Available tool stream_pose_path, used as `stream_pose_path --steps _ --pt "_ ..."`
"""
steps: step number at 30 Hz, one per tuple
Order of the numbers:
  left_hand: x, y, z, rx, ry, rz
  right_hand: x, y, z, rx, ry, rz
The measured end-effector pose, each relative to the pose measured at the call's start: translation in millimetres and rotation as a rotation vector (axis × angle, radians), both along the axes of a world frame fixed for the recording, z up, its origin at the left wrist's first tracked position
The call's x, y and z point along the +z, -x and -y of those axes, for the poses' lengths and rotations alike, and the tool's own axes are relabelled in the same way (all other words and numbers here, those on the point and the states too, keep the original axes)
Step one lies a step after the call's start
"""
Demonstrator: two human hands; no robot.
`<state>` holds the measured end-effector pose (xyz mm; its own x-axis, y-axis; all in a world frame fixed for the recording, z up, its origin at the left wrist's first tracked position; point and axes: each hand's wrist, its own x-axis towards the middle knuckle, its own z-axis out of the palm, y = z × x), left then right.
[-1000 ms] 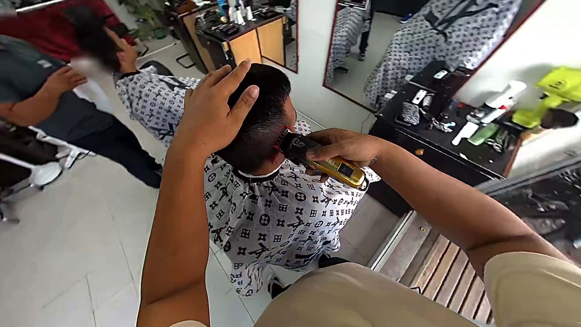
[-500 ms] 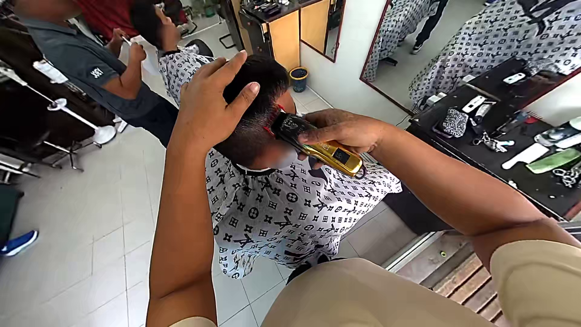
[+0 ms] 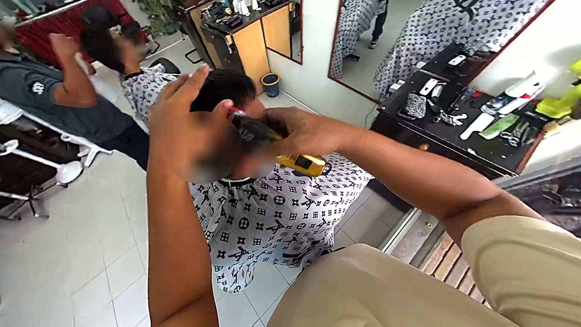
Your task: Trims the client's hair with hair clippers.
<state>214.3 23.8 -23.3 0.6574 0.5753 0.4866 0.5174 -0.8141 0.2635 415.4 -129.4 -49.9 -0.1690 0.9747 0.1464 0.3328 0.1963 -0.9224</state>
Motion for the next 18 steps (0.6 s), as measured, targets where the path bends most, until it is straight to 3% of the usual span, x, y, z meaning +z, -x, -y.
stream_pose_path --steps 3,5,7,10,14,18 --pt "-7 -3 25 0.05 -0.113 0.037 -30 0 27 -0.118 -0.157 0.294" --pt "-26 -13 56 0.007 -0.192 0.167 -57 -11 54 -0.185 -0.109 0.302" --pt "-58 -37 90 -0.196 -0.169 0.383 -86 -35 77 -0.238 -0.022 0.207" --pt "-115 -103 121 -0.476 0.202 0.455 -124 -79 108 -0.311 0.113 0.037" --pt "-185 -225 128 -0.653 0.776 0.143 -163 -143 146 -0.454 0.238 -0.173" --pt "-237 -351 149 -0.774 1.029 0.035 -204 -232 183 -0.589 0.252 -0.307"
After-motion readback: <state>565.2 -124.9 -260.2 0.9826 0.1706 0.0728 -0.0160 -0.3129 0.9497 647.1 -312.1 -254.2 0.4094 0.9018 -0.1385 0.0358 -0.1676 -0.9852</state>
